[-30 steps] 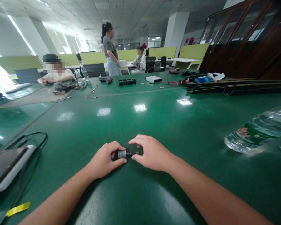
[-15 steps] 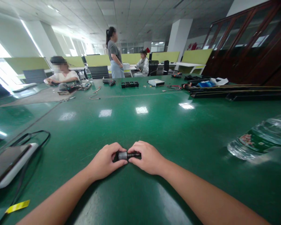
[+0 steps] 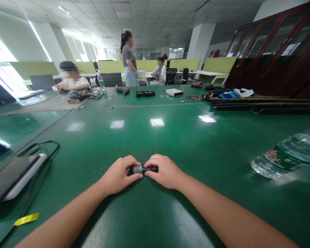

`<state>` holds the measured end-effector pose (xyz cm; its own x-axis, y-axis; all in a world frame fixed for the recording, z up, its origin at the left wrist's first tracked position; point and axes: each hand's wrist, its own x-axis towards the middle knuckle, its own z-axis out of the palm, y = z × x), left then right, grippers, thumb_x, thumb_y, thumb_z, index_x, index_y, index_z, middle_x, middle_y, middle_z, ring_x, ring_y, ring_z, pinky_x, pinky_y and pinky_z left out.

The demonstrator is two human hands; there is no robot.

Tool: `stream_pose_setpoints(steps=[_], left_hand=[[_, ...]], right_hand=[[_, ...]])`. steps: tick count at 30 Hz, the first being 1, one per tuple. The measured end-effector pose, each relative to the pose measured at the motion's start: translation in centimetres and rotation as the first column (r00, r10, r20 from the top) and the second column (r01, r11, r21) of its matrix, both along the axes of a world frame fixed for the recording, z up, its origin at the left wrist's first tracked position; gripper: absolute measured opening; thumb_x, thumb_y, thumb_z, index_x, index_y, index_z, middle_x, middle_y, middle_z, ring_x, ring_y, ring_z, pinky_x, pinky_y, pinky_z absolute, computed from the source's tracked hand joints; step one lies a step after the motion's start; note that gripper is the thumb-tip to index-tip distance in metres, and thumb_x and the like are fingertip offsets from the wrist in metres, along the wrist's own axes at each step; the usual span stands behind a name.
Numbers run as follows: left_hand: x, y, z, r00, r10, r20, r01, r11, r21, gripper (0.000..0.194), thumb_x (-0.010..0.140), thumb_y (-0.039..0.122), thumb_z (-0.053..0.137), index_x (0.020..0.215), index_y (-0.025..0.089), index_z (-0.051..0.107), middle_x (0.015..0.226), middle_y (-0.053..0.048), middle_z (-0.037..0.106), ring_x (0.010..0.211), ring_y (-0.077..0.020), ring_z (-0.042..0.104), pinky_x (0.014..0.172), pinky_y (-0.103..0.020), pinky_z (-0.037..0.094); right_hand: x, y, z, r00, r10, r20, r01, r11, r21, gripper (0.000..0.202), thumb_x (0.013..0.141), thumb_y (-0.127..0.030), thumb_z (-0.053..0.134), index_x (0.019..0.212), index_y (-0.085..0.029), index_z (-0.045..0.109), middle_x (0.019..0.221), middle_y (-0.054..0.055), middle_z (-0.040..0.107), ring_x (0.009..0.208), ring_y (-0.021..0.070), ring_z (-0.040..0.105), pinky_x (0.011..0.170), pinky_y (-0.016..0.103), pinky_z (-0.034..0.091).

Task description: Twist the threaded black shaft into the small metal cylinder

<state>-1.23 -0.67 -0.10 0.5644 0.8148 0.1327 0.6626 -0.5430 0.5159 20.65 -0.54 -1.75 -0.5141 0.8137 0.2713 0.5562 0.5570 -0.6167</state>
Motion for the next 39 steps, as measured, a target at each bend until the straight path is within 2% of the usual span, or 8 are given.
stream_pose_setpoints(steps=[14, 20, 24, 30, 39], left_hand=[[-0.2, 0.1, -0.1, 1.000, -0.018, 0.014, 0.018, 1.000, 0.005, 0.023, 0.085, 0.037, 0.068, 0.102, 0.021, 0.066, 0.091, -0.002, 0.064, 0.081, -0.0182, 0.058, 0.072, -0.028, 0.043], [-0.1, 0.1, 0.0, 0.999, -0.028, 0.025, 0.028, 1.000, 0.001, 0.023, 0.085, 0.037, 0.068, 0.100, 0.020, 0.067, 0.088, -0.002, 0.063, 0.076, -0.0168, 0.056, 0.069, -0.027, 0.042], [0.0, 0.1, 0.2, 1.000, -0.022, 0.018, 0.022, 1.000, -0.011, 0.023, 0.085, 0.036, 0.068, 0.102, 0.020, 0.067, 0.089, -0.002, 0.063, 0.075, -0.0163, 0.055, 0.068, -0.027, 0.041], [-0.1, 0.1, 0.1, 1.000, -0.007, 0.005, 0.008, 1.000, -0.025, 0.024, 0.086, 0.038, 0.067, 0.102, 0.020, 0.067, 0.088, -0.001, 0.062, 0.075, -0.0165, 0.055, 0.068, -0.027, 0.040], [-0.1, 0.3, -0.1, 1.000, -0.013, 0.008, 0.013, 1.000, -0.020, 0.024, 0.087, 0.038, 0.067, 0.102, 0.020, 0.067, 0.088, -0.001, 0.062, 0.075, -0.0162, 0.054, 0.069, -0.027, 0.040]], right_hand=[[1.1, -0.1, 0.6, 0.999, -0.018, 0.043, 0.017, 1.000, 0.007, 0.011, 0.077, -0.017, 0.073, 0.088, -0.020, 0.075, 0.081, 0.003, 0.066, 0.083, 0.0171, 0.058, 0.076, 0.029, 0.044], [1.6, 0.0, 0.9, 0.998, -0.008, 0.065, 0.009, 1.000, -0.016, 0.011, 0.076, -0.017, 0.075, 0.086, -0.019, 0.075, 0.078, 0.002, 0.065, 0.077, 0.0153, 0.058, 0.071, 0.027, 0.044], [2.8, 0.5, 1.1, 0.998, 0.013, 0.060, -0.009, 0.998, -0.063, 0.012, 0.075, -0.017, 0.074, 0.086, -0.018, 0.075, 0.077, 0.001, 0.065, 0.071, 0.0128, 0.058, 0.065, 0.024, 0.043], [5.2, 1.8, 0.9, 0.995, -0.061, 0.074, 0.071, 0.987, -0.146, 0.008, 0.073, -0.019, 0.073, 0.081, -0.017, 0.075, 0.073, 0.001, 0.065, 0.065, 0.0118, 0.057, 0.061, 0.023, 0.043], [4.1, 1.5, 0.5, 0.999, 0.012, 0.051, -0.007, 0.995, -0.104, 0.010, 0.074, -0.020, 0.073, 0.084, -0.019, 0.076, 0.075, 0.001, 0.064, 0.066, 0.0113, 0.058, 0.060, 0.023, 0.041]])
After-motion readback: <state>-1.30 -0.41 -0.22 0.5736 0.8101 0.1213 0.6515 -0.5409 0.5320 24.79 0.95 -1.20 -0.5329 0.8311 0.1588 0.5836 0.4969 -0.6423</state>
